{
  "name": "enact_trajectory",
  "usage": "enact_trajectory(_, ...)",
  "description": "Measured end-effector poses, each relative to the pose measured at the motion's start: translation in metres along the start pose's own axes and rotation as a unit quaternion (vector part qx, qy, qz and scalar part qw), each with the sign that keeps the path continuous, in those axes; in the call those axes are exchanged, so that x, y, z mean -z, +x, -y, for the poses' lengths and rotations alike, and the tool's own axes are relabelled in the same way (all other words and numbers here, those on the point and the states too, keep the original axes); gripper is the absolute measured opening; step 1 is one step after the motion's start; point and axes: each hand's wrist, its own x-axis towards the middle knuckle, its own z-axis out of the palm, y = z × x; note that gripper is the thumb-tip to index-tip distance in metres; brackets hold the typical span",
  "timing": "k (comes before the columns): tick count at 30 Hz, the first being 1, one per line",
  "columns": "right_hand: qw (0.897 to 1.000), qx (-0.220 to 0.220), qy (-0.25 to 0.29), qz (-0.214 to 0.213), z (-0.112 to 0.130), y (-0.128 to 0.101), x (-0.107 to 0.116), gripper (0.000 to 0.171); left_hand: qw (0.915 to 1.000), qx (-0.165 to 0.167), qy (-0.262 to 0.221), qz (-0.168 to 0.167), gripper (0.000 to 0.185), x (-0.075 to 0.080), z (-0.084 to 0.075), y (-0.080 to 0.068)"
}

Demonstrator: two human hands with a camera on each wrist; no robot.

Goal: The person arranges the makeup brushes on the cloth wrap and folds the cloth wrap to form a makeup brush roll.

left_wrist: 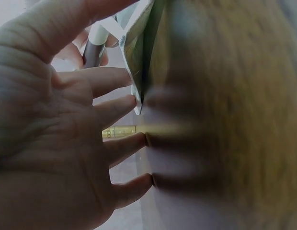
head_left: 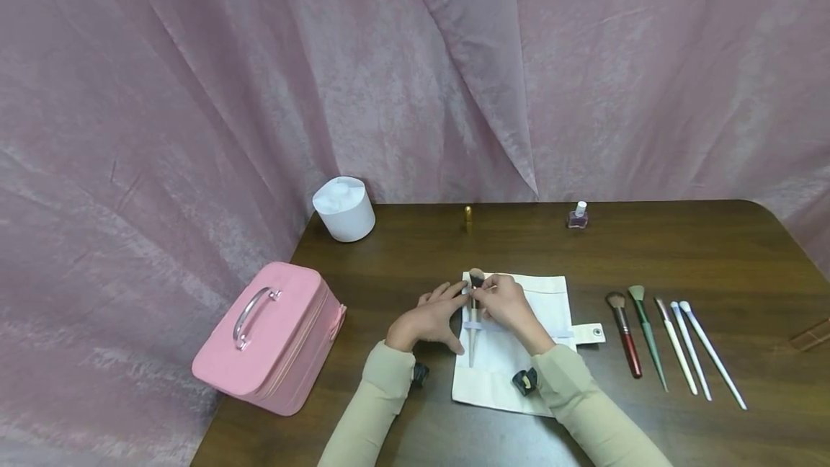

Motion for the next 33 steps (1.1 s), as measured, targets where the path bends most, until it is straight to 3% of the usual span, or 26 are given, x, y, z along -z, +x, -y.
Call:
enact_trajectory(10,0.999,-0.017,-0.027,0.003,0.002,-0.007,0.0,0.019,0.9997,0.01,0.016,0.013,0.104,0.002,-0.003,-0.001)
enact_trajectory(20,0.996,-0.003,-0.085,0.018,0.003,-0.01,-0.001,0.031,0.9997,0.012,-0.002,0.019,0.105,0.003,-0.004,-0.003)
enact_trajectory(33,0.986,0.021,-0.164,0.032,0.005,-0.015,0.0,0.04,0.9999,0.014,-0.004,0.004,0.111,0.001,-0.001,-0.002)
